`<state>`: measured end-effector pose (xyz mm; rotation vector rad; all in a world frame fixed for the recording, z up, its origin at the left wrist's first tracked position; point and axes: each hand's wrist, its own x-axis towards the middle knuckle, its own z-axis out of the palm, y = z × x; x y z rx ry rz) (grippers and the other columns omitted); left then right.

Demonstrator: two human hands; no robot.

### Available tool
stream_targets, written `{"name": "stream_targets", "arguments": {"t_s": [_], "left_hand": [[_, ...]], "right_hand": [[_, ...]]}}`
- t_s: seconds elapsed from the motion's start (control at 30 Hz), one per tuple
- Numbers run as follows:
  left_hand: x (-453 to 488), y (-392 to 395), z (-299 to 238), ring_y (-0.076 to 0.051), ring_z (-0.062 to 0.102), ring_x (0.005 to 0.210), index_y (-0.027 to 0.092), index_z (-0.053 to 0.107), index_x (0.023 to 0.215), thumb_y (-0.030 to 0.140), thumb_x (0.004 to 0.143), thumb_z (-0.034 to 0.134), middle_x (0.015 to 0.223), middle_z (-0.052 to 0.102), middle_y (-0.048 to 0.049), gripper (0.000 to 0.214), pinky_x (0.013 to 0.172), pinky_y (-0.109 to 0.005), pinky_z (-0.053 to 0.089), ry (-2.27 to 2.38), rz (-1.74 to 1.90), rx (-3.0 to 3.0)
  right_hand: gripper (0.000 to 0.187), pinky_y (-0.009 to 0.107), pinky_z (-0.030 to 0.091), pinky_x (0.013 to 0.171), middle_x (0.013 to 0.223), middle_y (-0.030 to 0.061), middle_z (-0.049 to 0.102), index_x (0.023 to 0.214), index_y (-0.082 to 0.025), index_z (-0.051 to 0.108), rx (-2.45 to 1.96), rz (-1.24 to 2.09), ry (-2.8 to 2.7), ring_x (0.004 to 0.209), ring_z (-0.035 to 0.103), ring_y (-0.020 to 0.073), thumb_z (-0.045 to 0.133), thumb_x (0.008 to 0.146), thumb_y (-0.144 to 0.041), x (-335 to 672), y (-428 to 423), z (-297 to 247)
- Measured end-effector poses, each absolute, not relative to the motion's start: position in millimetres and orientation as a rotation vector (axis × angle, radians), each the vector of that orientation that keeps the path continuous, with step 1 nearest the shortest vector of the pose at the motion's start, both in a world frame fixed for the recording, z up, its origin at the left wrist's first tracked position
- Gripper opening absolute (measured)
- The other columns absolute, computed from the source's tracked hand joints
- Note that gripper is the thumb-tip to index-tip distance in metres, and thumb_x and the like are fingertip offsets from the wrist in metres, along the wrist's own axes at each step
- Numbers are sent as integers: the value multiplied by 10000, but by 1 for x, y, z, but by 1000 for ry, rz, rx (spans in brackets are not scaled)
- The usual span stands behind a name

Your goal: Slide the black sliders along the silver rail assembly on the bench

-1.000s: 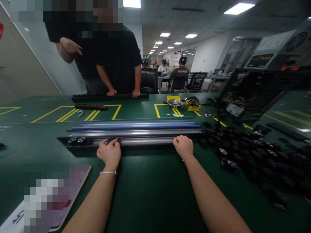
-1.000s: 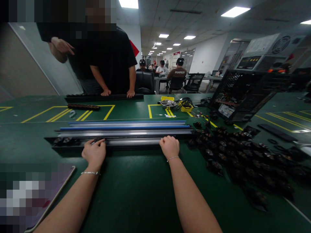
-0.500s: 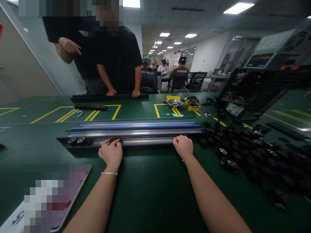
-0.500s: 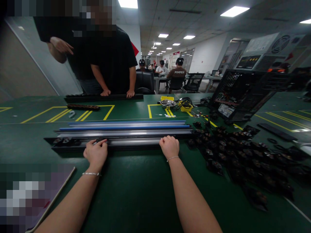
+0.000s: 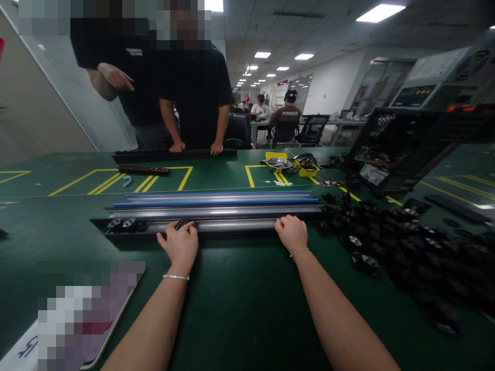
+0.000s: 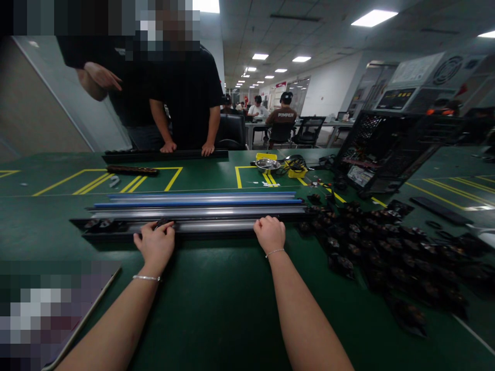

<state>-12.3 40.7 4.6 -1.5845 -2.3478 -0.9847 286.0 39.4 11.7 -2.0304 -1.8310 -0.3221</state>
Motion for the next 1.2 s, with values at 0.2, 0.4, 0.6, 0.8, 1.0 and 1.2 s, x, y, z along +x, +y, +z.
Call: {"name": "stream_targets", "arguments": {"t_s": [0.2,0.4,0.6,0.8,1.0,1.2], "left_hand": [[-11,38,7,-255,457,1178,237,719,959,280,828,431,1192,525,-135,319,1074,-586,152,-2335,-951,-1623],[-11,38,8,-253,493,1123,211,730,952,267,809,457,1115,553,-144,313,1041,-470,298,-2273,-958,-1658],[-12,40,8,-263,526,1052,218,738,937,265,790,478,1079,557,-133,303,949,-404,397,-2242,-972,-1710],[-12,39,8,-262,532,1043,219,745,878,271,784,482,1086,558,-128,284,928,-401,399,-2206,-954,-1734],[-5,37,13,-252,519,1087,228,569,1235,296,819,464,1157,561,-131,434,960,-412,361,-2185,-960,-1713],[-7,41,15,-307,492,1116,95,548,1165,400,782,512,1102,612,-166,491,1023,-482,273,-2431,-896,-1487]], "right_hand": [[323,300,183,611,765,39,634,622,-176,630,-2038,-318,-1827,739,484,133,435,858,-277,286,39,12],[323,298,184,609,764,40,628,632,-176,638,-2037,-335,-1829,736,483,132,430,860,-271,285,38,13],[322,298,181,603,753,35,627,621,-177,629,-2034,-334,-1835,731,482,133,437,858,-281,286,39,11],[321,301,188,610,747,34,627,619,-179,628,-2021,-352,-1830,733,483,135,445,859,-287,287,40,10],[324,301,199,615,757,34,625,627,-182,631,-2031,-336,-1832,736,483,137,439,863,-293,286,39,11],[332,297,201,619,768,40,632,638,-181,633,-2053,-312,-1843,748,491,140,419,869,-283,285,38,13]]}}
